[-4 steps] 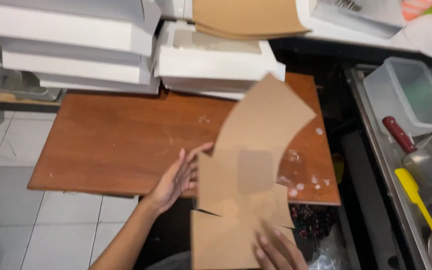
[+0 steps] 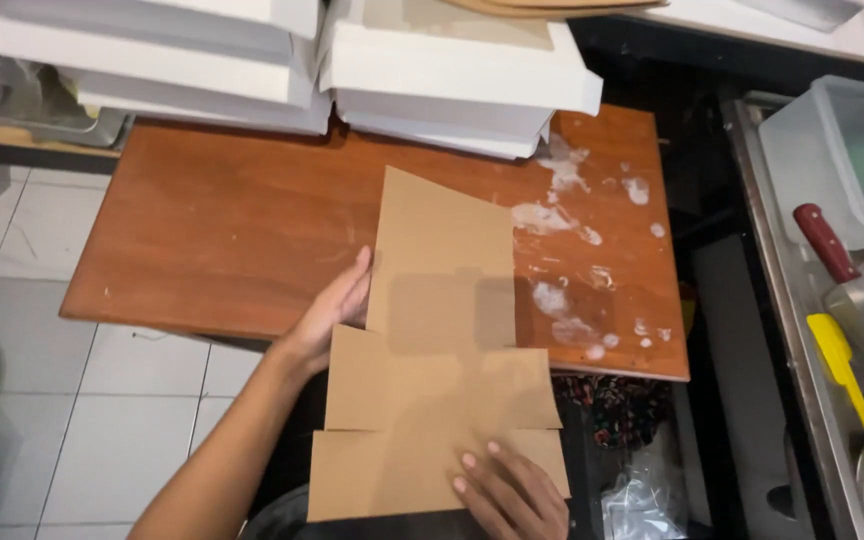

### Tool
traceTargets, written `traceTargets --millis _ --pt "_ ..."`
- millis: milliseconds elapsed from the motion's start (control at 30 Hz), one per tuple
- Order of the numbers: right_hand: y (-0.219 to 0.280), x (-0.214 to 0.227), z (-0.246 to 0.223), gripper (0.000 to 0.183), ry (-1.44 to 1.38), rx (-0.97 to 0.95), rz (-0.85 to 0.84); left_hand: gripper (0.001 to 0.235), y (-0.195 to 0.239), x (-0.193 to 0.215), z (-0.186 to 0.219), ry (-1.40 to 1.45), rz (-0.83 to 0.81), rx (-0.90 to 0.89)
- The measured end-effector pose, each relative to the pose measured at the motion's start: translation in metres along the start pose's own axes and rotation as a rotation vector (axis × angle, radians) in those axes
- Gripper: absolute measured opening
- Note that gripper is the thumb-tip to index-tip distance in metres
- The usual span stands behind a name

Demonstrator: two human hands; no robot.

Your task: The person folds a flat brown cardboard sheet along pre-scored lines to form a small rectangular box. They fold the side flaps upward, tuck the bottom flaps in, and then fold and tuck the top flaps to close the box. The finished box is placed on the table.

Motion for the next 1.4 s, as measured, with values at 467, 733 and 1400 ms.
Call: traceTargets --millis 467,733,1400 --pt "-0.049 -0.015 0.007 0.030 -0.088 -0.092 0.132 0.025 0.013 -0.005 0.068 -0.982 -0.080 -0.572" --pt "-0.061 -0.057 0.026 0.026 -0.014 -0.104 -0.038 0.027 -0.009 -0.004 0.093 -1.077 0.073 -0.728" --pt "-0.114 -0.053 0.134 0.034 -0.290 -0.580 -0.334 0.070 -0.027 0.025 0.089 -1.383 0.636 -0.303"
Point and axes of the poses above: each hand's wrist, its own y-axis away from the middle knuckle, its own x-axis out of the back of the hand, z = x × y, the point moved 2 cm from there along -y, towards the middle knuckle, and after that the axes turned 1 degree about z, right-handed, at the moved point
